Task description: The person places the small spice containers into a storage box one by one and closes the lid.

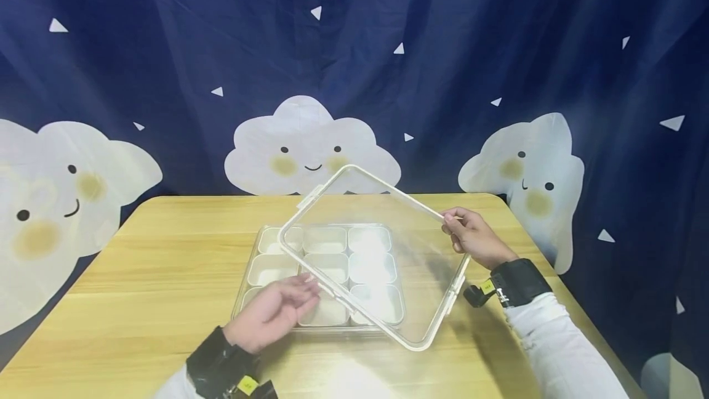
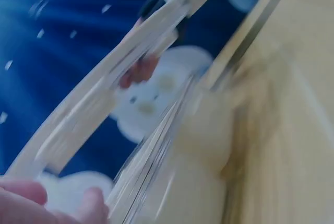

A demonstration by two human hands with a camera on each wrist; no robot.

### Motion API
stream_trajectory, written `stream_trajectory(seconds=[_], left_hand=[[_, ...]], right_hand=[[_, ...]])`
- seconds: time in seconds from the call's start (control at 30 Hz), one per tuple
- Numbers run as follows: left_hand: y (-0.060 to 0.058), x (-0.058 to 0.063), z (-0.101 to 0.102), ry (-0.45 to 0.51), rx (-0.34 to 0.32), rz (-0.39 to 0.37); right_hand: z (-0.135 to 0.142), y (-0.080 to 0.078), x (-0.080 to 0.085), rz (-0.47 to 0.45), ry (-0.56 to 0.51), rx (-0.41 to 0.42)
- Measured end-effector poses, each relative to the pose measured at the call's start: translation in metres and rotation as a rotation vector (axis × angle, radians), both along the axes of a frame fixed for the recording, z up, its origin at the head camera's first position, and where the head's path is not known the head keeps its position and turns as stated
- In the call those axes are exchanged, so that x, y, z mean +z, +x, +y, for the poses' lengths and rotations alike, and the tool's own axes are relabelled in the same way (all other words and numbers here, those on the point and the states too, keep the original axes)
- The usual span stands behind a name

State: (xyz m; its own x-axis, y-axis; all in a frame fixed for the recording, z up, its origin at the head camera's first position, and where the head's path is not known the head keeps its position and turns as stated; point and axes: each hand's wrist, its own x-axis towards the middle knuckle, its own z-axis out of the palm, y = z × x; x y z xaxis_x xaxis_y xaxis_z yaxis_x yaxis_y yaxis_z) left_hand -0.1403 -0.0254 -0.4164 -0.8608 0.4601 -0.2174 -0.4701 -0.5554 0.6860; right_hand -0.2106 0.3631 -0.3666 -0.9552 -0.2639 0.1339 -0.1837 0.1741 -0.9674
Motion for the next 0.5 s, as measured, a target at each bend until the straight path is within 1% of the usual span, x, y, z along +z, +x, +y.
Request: stream_trajectory(seconds=[0.07, 0.13, 0.2, 0.23, 0.27, 0.33, 0.5], left_hand=[[-0.005, -0.001, -0.013, 0.069, 0.075, -0.043], [-0.011, -0.001, -0.024, 0.117, 0.146, -0.082], [-0.016, -0.001, -0.035, 0.164, 0.188, -0.118], [-0.019, -0.001, -0.039, 0.182, 0.196, -0.128], [-0.021, 0.0, -0.044, 0.196, 0.191, -0.138], [-0.025, 0.0, -0.054, 0.218, 0.145, -0.12], [-0.032, -0.001, -0.074, 0.315, -0.023, -0.052]], right_hand=[[-0.006, -0.002, 0.001, 0.0, 0.006, 0.026], [-0.012, -0.004, 0.001, -0.003, 0.02, 0.046], [-0.018, -0.007, 0.001, -0.013, 0.038, 0.063], [-0.021, -0.007, 0.001, -0.019, 0.045, 0.069], [-0.024, -0.008, 0.001, -0.024, 0.054, 0.076], [-0.029, -0.01, 0.0, -0.035, 0.07, 0.091], [-0.04, -0.013, -0.002, -0.039, 0.091, 0.146]])
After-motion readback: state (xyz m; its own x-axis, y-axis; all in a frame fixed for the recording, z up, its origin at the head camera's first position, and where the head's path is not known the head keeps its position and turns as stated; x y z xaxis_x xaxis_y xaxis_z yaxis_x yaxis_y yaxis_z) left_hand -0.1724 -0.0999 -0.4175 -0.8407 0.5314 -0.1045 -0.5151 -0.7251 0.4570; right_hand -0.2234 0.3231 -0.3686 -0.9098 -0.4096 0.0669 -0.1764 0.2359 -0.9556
